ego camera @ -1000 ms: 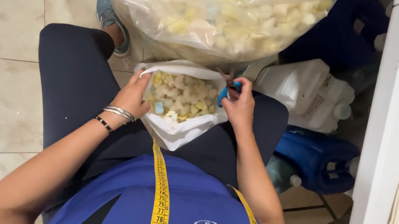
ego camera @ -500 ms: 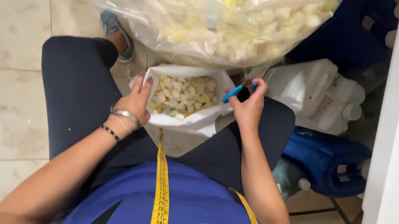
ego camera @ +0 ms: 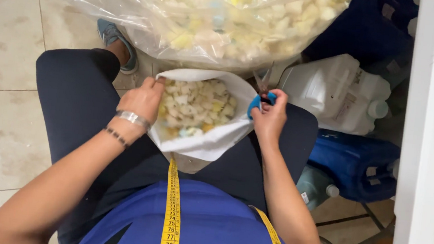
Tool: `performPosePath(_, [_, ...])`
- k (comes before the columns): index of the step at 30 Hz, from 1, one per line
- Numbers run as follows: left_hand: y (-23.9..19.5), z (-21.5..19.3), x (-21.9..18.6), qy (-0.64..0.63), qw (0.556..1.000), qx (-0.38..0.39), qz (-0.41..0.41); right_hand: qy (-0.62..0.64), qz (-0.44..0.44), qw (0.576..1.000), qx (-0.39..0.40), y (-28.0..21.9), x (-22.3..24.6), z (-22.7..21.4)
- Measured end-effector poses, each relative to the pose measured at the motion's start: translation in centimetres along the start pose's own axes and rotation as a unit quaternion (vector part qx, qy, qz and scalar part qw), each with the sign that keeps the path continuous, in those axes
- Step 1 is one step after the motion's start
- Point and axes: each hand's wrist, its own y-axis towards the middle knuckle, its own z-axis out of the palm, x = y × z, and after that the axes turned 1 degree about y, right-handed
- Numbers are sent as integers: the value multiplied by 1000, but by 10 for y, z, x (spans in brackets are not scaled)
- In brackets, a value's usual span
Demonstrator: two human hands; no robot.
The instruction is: The person sits cross-legged on a chair and uses blue scissors to cut small, multicolored foam pieces from a large plastic bag into a white cloth bag resting on their lap. They repeatedly pick up foam chunks, cut them into smaller bits, and drop them into the bag.
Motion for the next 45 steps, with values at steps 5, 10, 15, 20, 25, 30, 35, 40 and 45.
performPosePath(5, [-14,14,17,-75,980,156,-102,-46,-19,998,33,-6,10,9])
performPosePath(10, [-27,-25,-10,-139,973,167,-81,-56,-54,997,5,-1,12,7])
performPosePath(15, [-33,-52,-22,-192,963,170,-77,-28,-83,996,-35,2,-1,3])
performPosePath(20, [-24,-52,-17,-114,981,134,-79,16,-102,993,-47,-8,14,0])
performPosePath(25, [-23,-41,-5,-26,992,68,-107,85,-46,995,15,-23,8,-2])
performPosePath(30, [-22,-33,-4,-10,995,3,-104,-24,-135,989,55,-41,15,2])
performPosePath(35, [8,36,33,-63,992,61,-90,-185,-312,814,454,-65,53,10])
performPosePath(40, [11,39,38,-106,988,54,-96,-242,-272,793,489,-57,68,-15])
performPosePath(45, [1,9,25,-115,987,54,-94,-132,-187,855,466,-44,27,-29])
